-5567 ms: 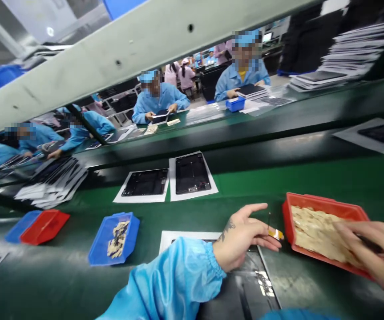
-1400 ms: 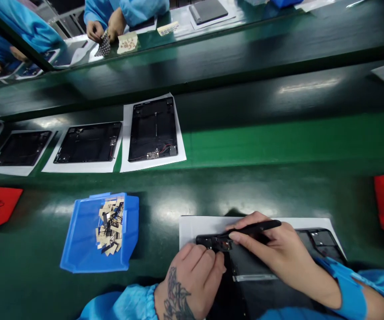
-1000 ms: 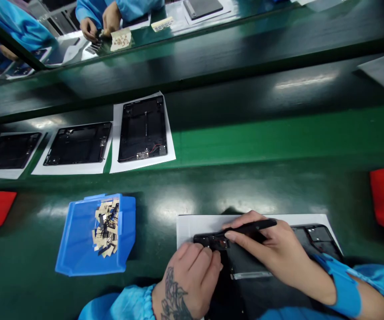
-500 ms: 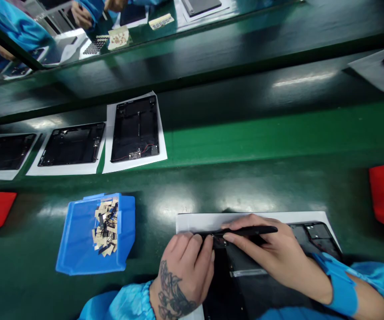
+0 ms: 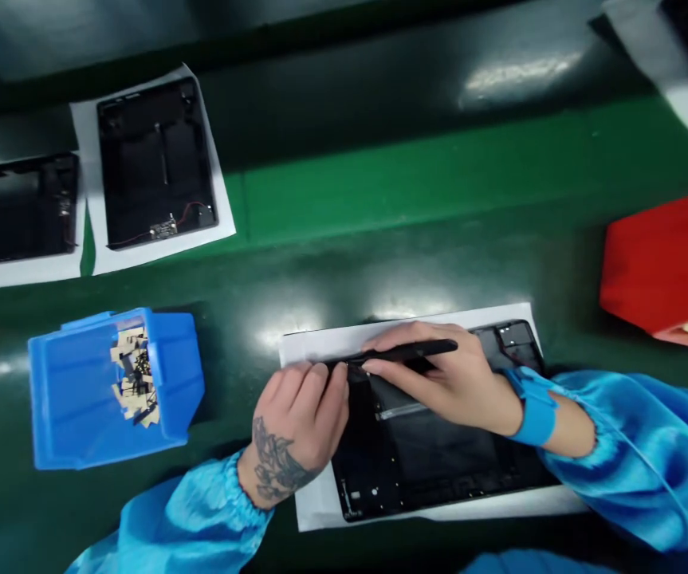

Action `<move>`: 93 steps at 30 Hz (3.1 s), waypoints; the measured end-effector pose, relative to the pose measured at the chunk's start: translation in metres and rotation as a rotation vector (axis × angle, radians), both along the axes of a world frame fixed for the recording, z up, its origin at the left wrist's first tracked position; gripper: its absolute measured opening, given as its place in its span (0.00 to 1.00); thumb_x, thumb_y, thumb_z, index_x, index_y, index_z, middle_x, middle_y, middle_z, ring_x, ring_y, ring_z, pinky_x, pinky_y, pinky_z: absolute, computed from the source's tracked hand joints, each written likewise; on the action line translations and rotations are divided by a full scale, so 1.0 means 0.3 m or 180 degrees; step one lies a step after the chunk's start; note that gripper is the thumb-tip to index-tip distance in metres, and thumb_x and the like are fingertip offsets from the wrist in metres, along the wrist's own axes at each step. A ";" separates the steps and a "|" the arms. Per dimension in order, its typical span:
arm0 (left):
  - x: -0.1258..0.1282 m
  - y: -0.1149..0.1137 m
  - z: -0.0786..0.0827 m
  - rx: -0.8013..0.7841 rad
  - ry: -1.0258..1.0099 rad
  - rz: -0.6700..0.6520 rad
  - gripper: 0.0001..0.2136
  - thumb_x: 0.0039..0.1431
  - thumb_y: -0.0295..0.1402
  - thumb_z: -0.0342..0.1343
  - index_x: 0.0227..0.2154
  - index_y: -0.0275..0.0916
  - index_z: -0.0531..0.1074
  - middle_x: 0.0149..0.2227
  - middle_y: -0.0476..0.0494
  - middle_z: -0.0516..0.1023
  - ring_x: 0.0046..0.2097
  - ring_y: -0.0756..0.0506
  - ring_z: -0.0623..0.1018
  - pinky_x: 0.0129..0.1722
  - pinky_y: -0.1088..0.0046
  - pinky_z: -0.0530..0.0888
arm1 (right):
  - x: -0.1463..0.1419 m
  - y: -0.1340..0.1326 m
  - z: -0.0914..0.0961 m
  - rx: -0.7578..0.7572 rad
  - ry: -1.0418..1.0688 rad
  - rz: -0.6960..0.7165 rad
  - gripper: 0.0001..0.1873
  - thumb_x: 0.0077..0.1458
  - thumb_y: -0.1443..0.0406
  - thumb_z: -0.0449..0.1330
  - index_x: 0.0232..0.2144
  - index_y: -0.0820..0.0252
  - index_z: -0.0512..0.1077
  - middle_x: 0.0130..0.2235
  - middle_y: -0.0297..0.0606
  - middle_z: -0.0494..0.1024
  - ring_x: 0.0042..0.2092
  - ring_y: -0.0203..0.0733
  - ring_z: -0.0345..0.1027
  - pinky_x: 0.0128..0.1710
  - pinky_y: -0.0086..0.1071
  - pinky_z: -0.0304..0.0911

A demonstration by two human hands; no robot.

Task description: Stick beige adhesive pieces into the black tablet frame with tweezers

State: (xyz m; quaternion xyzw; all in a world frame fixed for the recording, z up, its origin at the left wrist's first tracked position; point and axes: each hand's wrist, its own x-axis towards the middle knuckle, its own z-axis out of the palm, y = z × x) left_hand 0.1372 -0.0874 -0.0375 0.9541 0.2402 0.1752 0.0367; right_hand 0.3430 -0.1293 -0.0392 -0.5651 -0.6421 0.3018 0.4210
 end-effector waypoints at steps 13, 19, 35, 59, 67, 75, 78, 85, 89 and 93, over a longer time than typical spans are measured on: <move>-0.002 0.011 0.006 -0.0374 -0.0155 -0.0084 0.11 0.58 0.22 0.56 0.43 0.23 0.74 0.42 0.31 0.76 0.45 0.36 0.74 0.42 0.56 0.77 | 0.024 -0.004 0.066 -0.0491 0.0635 -0.0431 0.04 0.60 0.64 0.61 0.38 0.58 0.72 0.39 0.37 0.80 0.40 0.39 0.77 0.37 0.28 0.73; -0.004 0.005 0.010 -0.0353 -0.0195 -0.0067 0.10 0.59 0.23 0.54 0.41 0.24 0.75 0.41 0.31 0.78 0.44 0.37 0.75 0.42 0.57 0.77 | 0.062 -0.037 0.058 -0.1096 0.0808 -0.0734 0.11 0.54 0.57 0.66 0.32 0.59 0.73 0.32 0.37 0.81 0.34 0.42 0.78 0.28 0.25 0.73; 0.003 -0.002 0.010 -0.0346 -0.0246 0.0019 0.11 0.60 0.25 0.52 0.40 0.26 0.76 0.40 0.34 0.78 0.42 0.39 0.75 0.40 0.60 0.78 | 0.032 -0.048 0.031 -0.0025 -0.0539 -0.0313 0.08 0.62 0.56 0.60 0.36 0.54 0.72 0.33 0.27 0.80 0.33 0.30 0.76 0.36 0.18 0.71; -0.003 0.000 0.014 -0.0401 -0.0205 -0.0039 0.11 0.59 0.25 0.53 0.41 0.24 0.76 0.41 0.32 0.78 0.43 0.37 0.74 0.40 0.58 0.77 | 0.029 -0.036 0.014 -0.0360 -0.0312 -0.0437 0.03 0.62 0.61 0.59 0.37 0.53 0.69 0.32 0.29 0.78 0.32 0.35 0.75 0.31 0.22 0.72; 0.002 0.008 0.019 -0.0575 -0.0169 0.0065 0.12 0.59 0.28 0.52 0.43 0.30 0.76 0.40 0.35 0.77 0.43 0.38 0.74 0.41 0.58 0.76 | 0.034 -0.049 0.019 -0.0031 -0.0588 -0.0239 0.04 0.62 0.63 0.60 0.39 0.56 0.69 0.34 0.32 0.79 0.34 0.38 0.76 0.35 0.26 0.73; 0.003 0.015 0.013 -0.0712 -0.0097 0.0057 0.14 0.60 0.30 0.51 0.45 0.33 0.75 0.41 0.35 0.74 0.44 0.38 0.72 0.40 0.57 0.74 | 0.033 -0.042 0.031 0.0450 -0.0510 0.0233 0.08 0.60 0.73 0.59 0.41 0.61 0.67 0.37 0.42 0.81 0.39 0.41 0.78 0.38 0.30 0.75; 0.006 0.010 0.014 -0.0627 -0.0094 0.0076 0.13 0.61 0.30 0.50 0.45 0.33 0.75 0.40 0.35 0.74 0.44 0.39 0.72 0.41 0.58 0.74 | 0.040 -0.047 0.034 0.0537 -0.0465 0.0256 0.11 0.58 0.75 0.60 0.42 0.61 0.68 0.39 0.43 0.81 0.40 0.42 0.77 0.37 0.31 0.75; 0.005 0.011 0.018 -0.0756 -0.0069 0.0069 0.14 0.61 0.31 0.50 0.45 0.34 0.75 0.41 0.35 0.74 0.43 0.40 0.71 0.41 0.59 0.73 | 0.050 -0.065 0.023 -0.0061 -0.0175 -0.0181 0.05 0.59 0.67 0.62 0.39 0.55 0.70 0.36 0.36 0.81 0.38 0.38 0.77 0.39 0.27 0.75; 0.001 0.017 0.012 -0.0920 -0.0116 0.0059 0.15 0.61 0.31 0.49 0.46 0.34 0.75 0.41 0.35 0.73 0.44 0.39 0.71 0.40 0.59 0.72 | 0.044 -0.060 0.015 -0.0261 0.0072 -0.0001 0.05 0.59 0.66 0.62 0.39 0.54 0.70 0.37 0.34 0.80 0.39 0.40 0.77 0.40 0.28 0.75; -0.002 0.015 0.002 -0.0917 -0.0164 0.0040 0.15 0.61 0.31 0.48 0.47 0.33 0.74 0.42 0.35 0.72 0.45 0.38 0.70 0.41 0.58 0.71 | 0.042 -0.057 0.017 -0.0144 -0.0059 0.0002 0.05 0.59 0.68 0.61 0.38 0.55 0.70 0.37 0.35 0.80 0.38 0.39 0.77 0.39 0.28 0.75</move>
